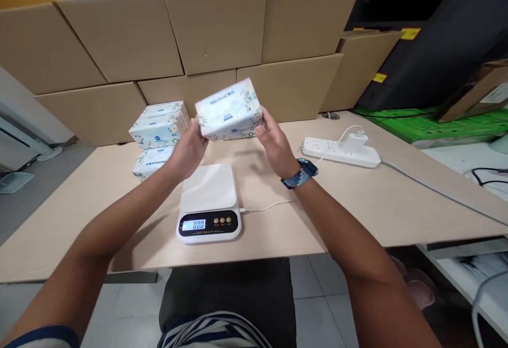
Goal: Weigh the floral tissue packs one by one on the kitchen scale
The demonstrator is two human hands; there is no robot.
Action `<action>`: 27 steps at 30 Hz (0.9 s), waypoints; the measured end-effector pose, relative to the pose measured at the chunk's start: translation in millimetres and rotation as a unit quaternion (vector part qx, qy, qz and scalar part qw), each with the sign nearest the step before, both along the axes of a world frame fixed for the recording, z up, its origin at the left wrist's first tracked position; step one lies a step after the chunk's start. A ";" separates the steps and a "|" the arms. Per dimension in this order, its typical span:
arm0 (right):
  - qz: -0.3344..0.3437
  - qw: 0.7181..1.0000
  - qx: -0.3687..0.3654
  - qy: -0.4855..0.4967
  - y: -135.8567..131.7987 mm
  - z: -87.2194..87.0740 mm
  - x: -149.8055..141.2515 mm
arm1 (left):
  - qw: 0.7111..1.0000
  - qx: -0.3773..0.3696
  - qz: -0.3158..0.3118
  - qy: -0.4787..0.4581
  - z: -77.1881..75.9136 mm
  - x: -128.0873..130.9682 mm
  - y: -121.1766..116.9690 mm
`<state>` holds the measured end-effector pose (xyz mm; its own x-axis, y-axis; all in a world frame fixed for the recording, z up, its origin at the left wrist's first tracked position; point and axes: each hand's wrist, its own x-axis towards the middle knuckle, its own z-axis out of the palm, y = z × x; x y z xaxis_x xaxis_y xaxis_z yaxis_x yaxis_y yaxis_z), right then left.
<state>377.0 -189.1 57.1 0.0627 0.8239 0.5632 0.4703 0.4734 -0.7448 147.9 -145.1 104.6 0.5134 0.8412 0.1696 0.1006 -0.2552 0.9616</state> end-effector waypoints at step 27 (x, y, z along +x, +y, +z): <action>-0.004 0.989 0.004 0.150 -73.5 -67.1 -49.6 | 0.983 0.175 -0.054 -0.025 -116.6 -150.9 -73.1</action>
